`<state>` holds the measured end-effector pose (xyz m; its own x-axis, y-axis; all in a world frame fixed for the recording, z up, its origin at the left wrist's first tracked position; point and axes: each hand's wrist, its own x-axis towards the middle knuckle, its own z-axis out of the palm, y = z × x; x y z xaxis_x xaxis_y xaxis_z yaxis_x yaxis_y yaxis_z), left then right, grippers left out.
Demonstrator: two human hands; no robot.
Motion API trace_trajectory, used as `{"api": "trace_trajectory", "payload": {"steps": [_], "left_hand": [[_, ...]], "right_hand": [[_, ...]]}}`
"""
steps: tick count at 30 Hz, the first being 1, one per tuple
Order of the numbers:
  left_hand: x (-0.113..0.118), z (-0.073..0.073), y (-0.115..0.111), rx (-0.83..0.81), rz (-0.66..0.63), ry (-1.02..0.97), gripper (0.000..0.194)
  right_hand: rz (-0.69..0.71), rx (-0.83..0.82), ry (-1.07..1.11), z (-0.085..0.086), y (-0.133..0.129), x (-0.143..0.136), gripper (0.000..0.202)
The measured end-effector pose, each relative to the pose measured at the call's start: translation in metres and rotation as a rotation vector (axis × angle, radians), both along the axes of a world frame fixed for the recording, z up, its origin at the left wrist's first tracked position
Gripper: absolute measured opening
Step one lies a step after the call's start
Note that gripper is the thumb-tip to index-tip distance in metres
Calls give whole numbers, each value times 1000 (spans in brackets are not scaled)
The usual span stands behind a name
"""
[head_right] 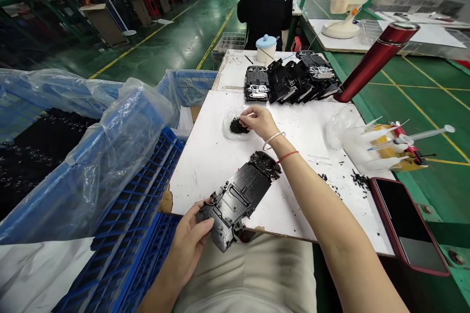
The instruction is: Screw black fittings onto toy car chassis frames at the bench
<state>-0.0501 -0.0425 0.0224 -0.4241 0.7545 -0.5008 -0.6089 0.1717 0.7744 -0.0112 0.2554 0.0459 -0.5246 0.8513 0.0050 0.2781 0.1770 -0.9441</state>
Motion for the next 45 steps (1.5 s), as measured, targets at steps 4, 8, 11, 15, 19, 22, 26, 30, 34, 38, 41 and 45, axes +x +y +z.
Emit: {"api": "trace_trajectory", "payload": {"steps": [4, 8, 11, 15, 19, 22, 26, 30, 34, 38, 41, 45], "left_hand": [[-1, 1, 1, -8, 45, 2, 39], [-2, 0, 2, 10, 10, 1, 40], [-1, -2, 3, 37, 34, -2, 43], [1, -3, 5, 60, 63, 9, 43], [1, -2, 5, 75, 48, 14, 43], [0, 0, 5, 75, 50, 17, 41], [-6, 2, 6, 107, 14, 12, 42], [-14, 1, 7, 143, -50, 36, 42], [-19, -4, 8, 186, -115, 104, 42], [-19, -5, 8, 206, -128, 210, 43], [-18, -2, 7, 183, -118, 308, 47], [-17, 3, 5, 155, -159, 361, 53]], "right_hand": [[9, -65, 34, -2, 1, 4, 8], [13, -95, 48, -9, 6, 5, 12], [25, -76, 56, -13, 9, 3, 10], [7, 9, 61, -13, 11, -3, 10], [22, 59, 93, -7, 5, -9, 15], [80, 35, 122, 0, -6, -5, 26], [162, -14, 147, 12, -30, 13, 41], [235, 4, 123, 24, -59, 36, 35], [304, 70, 36, 34, -90, 52, 25], [388, 181, -87, 40, -118, 59, 16], [473, 372, -176, 38, -130, 61, 15], [582, 688, -177, 33, -140, 65, 13]]}}
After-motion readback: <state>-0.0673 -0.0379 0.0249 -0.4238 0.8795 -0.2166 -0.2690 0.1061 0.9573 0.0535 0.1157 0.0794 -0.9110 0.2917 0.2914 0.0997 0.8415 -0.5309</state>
